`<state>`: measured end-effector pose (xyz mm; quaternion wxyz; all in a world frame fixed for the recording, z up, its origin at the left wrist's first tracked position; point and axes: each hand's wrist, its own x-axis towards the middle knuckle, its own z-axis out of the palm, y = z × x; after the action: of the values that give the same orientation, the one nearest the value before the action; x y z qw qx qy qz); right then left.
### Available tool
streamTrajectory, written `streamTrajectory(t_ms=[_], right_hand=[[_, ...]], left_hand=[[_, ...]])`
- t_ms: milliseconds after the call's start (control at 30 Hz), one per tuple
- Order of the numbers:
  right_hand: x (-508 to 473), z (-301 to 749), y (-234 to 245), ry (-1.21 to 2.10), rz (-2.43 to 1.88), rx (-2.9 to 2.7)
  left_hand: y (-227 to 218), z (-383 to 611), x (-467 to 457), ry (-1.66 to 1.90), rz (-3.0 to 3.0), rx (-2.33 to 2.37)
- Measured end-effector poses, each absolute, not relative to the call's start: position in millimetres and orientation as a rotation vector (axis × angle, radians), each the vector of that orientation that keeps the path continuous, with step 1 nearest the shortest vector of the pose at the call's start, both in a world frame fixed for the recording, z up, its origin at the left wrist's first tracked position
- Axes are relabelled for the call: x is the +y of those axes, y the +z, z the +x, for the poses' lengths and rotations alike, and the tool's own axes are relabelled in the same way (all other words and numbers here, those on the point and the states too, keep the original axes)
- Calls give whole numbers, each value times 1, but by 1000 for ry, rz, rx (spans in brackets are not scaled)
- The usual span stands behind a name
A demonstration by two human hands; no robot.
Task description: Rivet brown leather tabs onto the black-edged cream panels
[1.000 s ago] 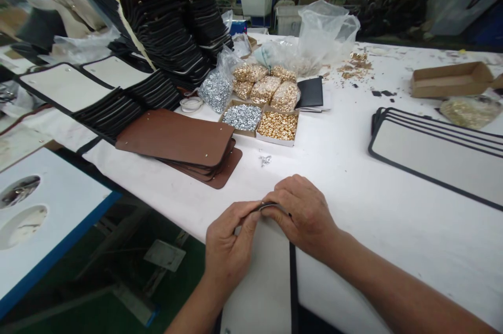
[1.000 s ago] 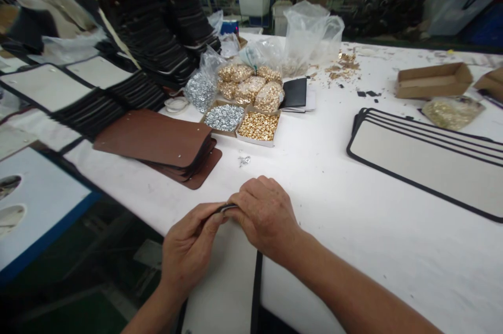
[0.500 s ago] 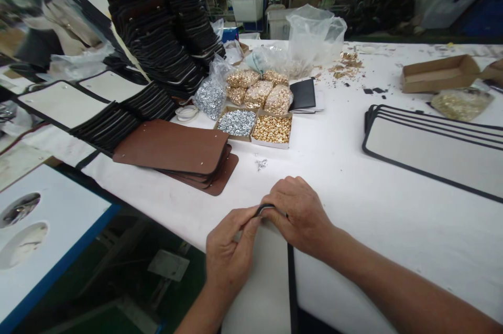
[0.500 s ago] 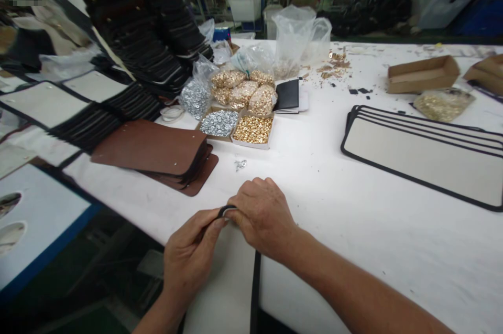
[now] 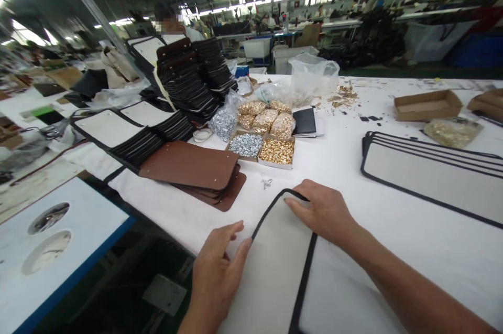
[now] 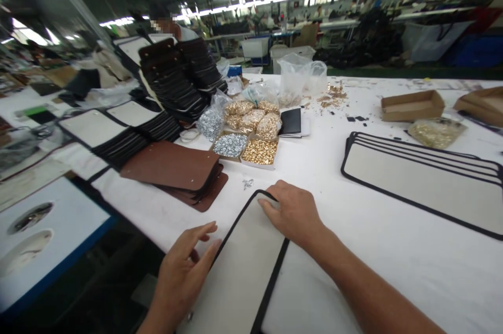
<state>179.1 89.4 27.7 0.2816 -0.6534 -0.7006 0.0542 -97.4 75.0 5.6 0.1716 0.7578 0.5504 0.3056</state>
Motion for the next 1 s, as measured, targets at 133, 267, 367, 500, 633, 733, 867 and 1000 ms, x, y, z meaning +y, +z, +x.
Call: streamTrajectory(t_ms=[133,267,367,500,633,733,867,1000], right_hand=[[93,194,27,367,-1835,-1738],[95,192,29,588,-1687,-1628],[94,186,34,644,-1614,-1628],[87,183,47,685,-1488,-1634],[76,183,67,705,-1369,-1615],[66,177,84,648,-1254,-1569],[66,150,102,328,-1017,-1543],[99,105,98,107,-831,-1649]], left_hand=[[-5,-133,61,821,2187,1597],[-15,-160,51,833,2302,1596],[-16,-173,50,840,2409,1616],[8,-183,53,783,2678,1540],[71,-187,55,717,2838,1509],[128,-189,63,668,2912,1543],[177,-203,102,901,3037,1682],[179,-227,171,1063,2863,1882]])
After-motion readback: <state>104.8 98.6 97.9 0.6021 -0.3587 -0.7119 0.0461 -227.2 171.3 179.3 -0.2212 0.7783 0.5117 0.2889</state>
